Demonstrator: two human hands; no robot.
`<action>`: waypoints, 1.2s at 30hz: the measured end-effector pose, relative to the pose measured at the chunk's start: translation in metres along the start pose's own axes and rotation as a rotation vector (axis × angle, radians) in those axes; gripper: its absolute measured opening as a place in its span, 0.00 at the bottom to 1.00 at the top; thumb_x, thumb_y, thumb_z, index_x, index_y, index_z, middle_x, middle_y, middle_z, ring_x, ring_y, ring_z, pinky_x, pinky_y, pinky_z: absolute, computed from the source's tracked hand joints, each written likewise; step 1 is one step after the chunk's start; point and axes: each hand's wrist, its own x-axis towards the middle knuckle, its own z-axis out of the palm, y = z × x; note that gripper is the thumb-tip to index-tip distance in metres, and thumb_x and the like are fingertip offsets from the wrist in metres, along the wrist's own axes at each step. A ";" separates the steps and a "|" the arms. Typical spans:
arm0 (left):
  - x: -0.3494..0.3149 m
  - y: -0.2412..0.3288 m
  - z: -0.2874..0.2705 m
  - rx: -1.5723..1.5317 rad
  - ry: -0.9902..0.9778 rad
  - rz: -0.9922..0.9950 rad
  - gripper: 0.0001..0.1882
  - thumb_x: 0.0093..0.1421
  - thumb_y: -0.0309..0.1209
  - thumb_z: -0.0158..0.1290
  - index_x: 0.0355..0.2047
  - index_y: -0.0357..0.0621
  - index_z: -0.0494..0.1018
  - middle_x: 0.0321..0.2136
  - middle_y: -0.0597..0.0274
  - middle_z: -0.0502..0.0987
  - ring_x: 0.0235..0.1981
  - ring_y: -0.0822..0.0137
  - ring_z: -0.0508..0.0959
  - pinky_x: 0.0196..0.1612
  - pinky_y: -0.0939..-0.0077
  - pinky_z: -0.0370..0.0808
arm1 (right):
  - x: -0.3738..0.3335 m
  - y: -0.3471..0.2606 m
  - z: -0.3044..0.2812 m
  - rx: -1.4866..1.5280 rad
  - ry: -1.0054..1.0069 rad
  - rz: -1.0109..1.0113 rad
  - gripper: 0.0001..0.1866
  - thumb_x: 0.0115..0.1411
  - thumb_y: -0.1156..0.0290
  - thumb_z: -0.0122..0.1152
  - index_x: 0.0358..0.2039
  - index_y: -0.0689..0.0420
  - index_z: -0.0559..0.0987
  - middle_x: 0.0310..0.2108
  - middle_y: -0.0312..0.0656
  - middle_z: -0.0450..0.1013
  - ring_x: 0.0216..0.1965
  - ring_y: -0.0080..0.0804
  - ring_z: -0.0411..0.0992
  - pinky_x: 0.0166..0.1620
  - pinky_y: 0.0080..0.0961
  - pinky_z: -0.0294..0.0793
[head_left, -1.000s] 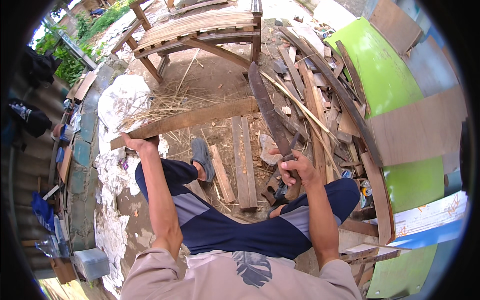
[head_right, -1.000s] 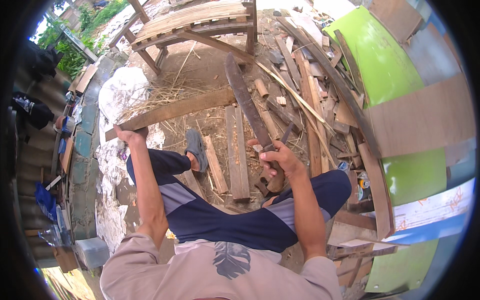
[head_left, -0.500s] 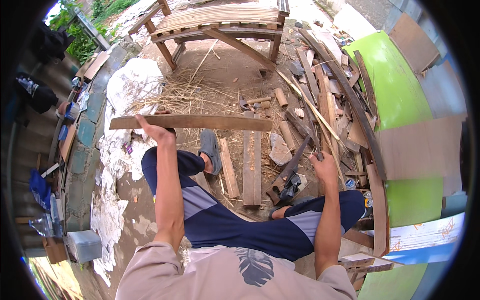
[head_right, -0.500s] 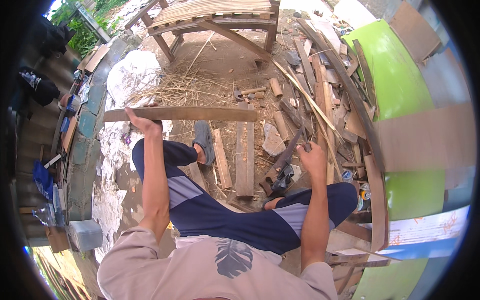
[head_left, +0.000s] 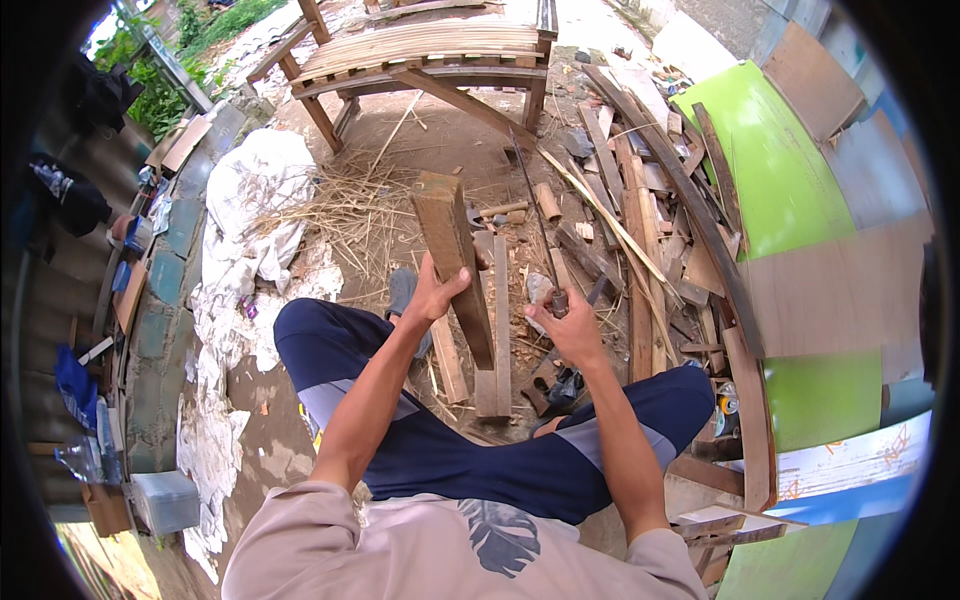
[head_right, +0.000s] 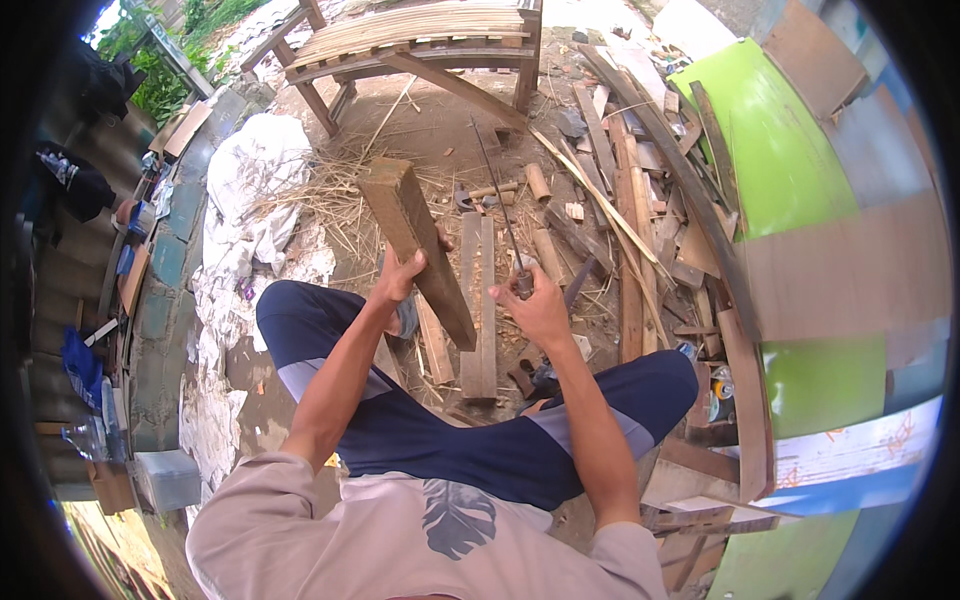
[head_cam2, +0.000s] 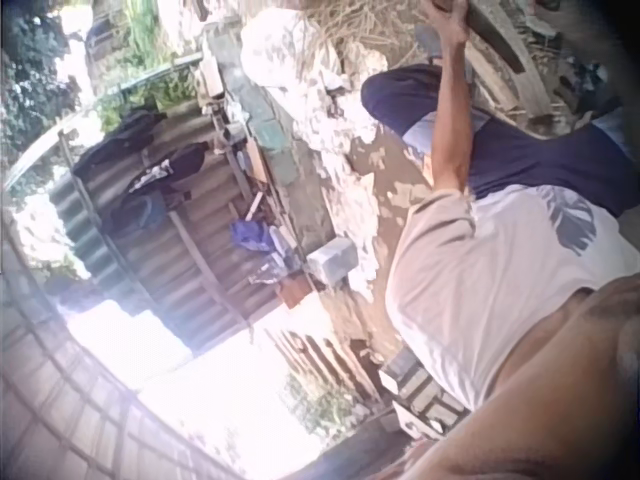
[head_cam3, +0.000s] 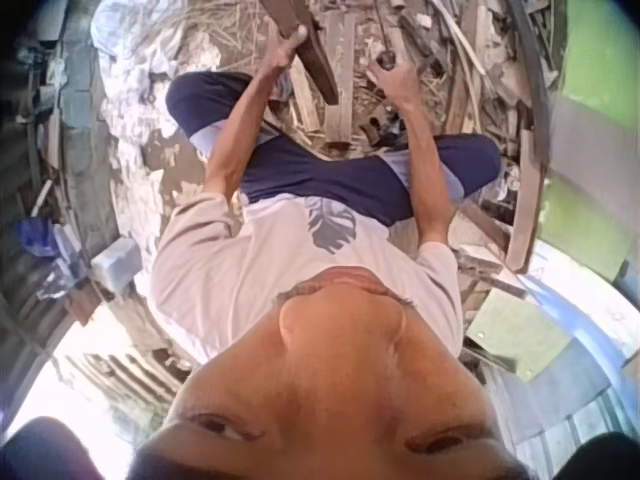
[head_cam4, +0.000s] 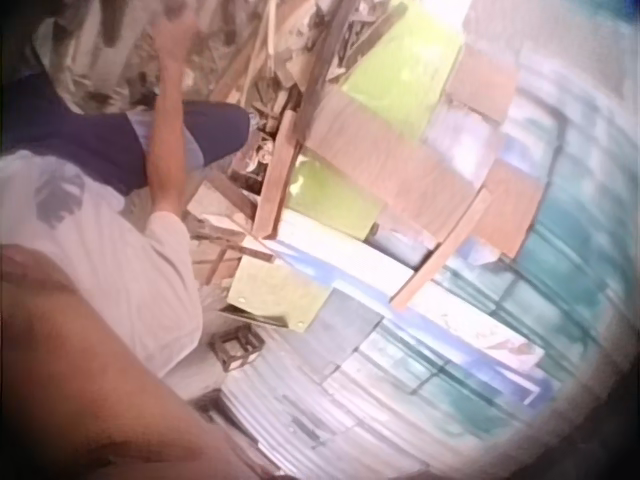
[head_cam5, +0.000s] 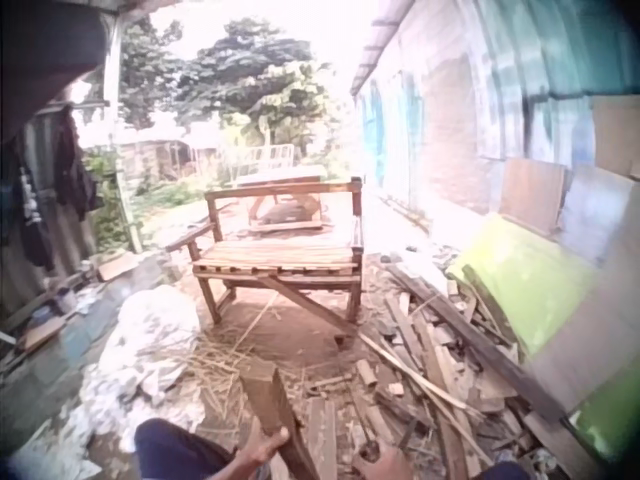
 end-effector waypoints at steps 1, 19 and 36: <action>0.001 -0.004 0.002 -0.065 -0.075 -0.048 0.44 0.49 0.64 0.57 0.50 0.35 0.66 0.41 0.56 0.75 0.44 0.63 0.76 0.46 0.65 0.73 | -0.001 0.001 0.002 0.090 -0.006 -0.030 0.24 0.49 0.55 0.73 0.33 0.62 0.74 0.26 0.41 0.76 0.27 0.25 0.71 0.35 0.26 0.72; 0.008 -0.059 0.072 -0.396 -0.337 -0.579 0.51 0.53 0.74 0.39 0.60 0.41 0.62 0.50 0.52 0.73 0.47 0.60 0.76 0.50 0.62 0.74 | 0.002 0.005 -0.028 0.533 0.137 -0.006 0.20 0.49 0.65 0.75 0.34 0.56 0.70 0.32 0.31 0.71 0.31 0.16 0.68 0.35 0.14 0.69; 0.020 -0.041 0.091 0.734 -0.269 -0.246 0.42 0.40 0.62 0.61 0.46 0.39 0.78 0.29 0.48 0.81 0.32 0.57 0.81 0.39 0.65 0.75 | 0.007 0.018 -0.067 0.872 0.319 0.086 0.22 0.48 0.63 0.76 0.34 0.55 0.69 0.47 0.49 0.73 0.42 0.30 0.73 0.44 0.28 0.77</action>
